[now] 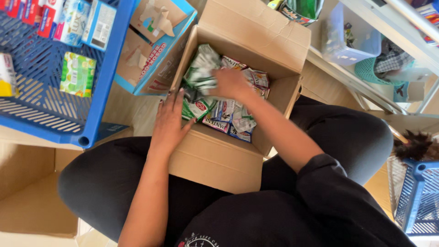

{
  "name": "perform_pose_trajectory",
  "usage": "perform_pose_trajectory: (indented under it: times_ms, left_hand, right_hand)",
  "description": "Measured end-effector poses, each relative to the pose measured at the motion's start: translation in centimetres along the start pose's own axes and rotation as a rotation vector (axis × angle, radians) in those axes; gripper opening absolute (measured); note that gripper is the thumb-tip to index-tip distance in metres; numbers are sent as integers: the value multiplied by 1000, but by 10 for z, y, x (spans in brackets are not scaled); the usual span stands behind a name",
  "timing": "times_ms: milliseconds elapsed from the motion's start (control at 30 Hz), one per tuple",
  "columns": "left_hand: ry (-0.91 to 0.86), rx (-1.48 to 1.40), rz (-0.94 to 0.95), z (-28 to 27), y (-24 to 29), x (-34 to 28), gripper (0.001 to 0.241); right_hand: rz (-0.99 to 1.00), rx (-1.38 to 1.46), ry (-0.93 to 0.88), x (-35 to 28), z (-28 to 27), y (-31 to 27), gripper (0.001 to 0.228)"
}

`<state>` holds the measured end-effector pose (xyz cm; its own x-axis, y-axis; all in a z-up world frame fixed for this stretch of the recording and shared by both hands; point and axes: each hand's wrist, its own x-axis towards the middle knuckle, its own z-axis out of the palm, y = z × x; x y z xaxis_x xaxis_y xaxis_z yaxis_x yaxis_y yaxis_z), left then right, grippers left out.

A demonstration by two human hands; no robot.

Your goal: The person sits on the floor and sorts small packaged goods from a cardboard box into blue plastic baskets. They handle items one by one, arranging them neatly in the baskets.

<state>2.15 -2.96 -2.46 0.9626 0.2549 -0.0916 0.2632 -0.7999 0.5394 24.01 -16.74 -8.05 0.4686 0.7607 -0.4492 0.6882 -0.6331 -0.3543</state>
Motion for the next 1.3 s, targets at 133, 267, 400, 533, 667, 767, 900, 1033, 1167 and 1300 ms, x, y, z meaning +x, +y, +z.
perform_pose_trajectory:
  times_ms: [133,267,400,533,667,767,900,1033,1167,1300]
  left_hand:
    - [-24,31,-20,5,-5,-1,81]
    - [-30,45,1,6,-8,0,77]
    - [-54,53,5,7,-10,-3,75]
    - [-48,61,-6,9,-12,-8,71]
    - [-58,57,-3,9,-11,-1,73]
    - [-73,59,-24,9,-12,-9,73]
    - [-63,86,-6,11,-11,-6,72]
    - [-63,104,-17,14,-14,-9,72]
    - [-75,122,-10,18,-13,-7,74]
    - [-83,137,-21,16,-13,-8,74]
  right_hand:
    - [157,-331,22,-1,-9,35,48]
    - [-315,-215,98,1,62,-4,37]
    - [-581,-94,-57,-2,142,-35,47]
    - [-628,-507,-111,-2,165,-10,67]
    - [-510,-681,-239,-8,176,7,46]
    - [-353,-630,-535,-3,199,-3,56]
    - [-432,-478,-28,13,203,-10,46]
    - [-375,-320,-399,6,168,12,37]
    - [-389,-248,-258,-6,102,55,41]
    - [-323,-257,-219,-17,33,80,31]
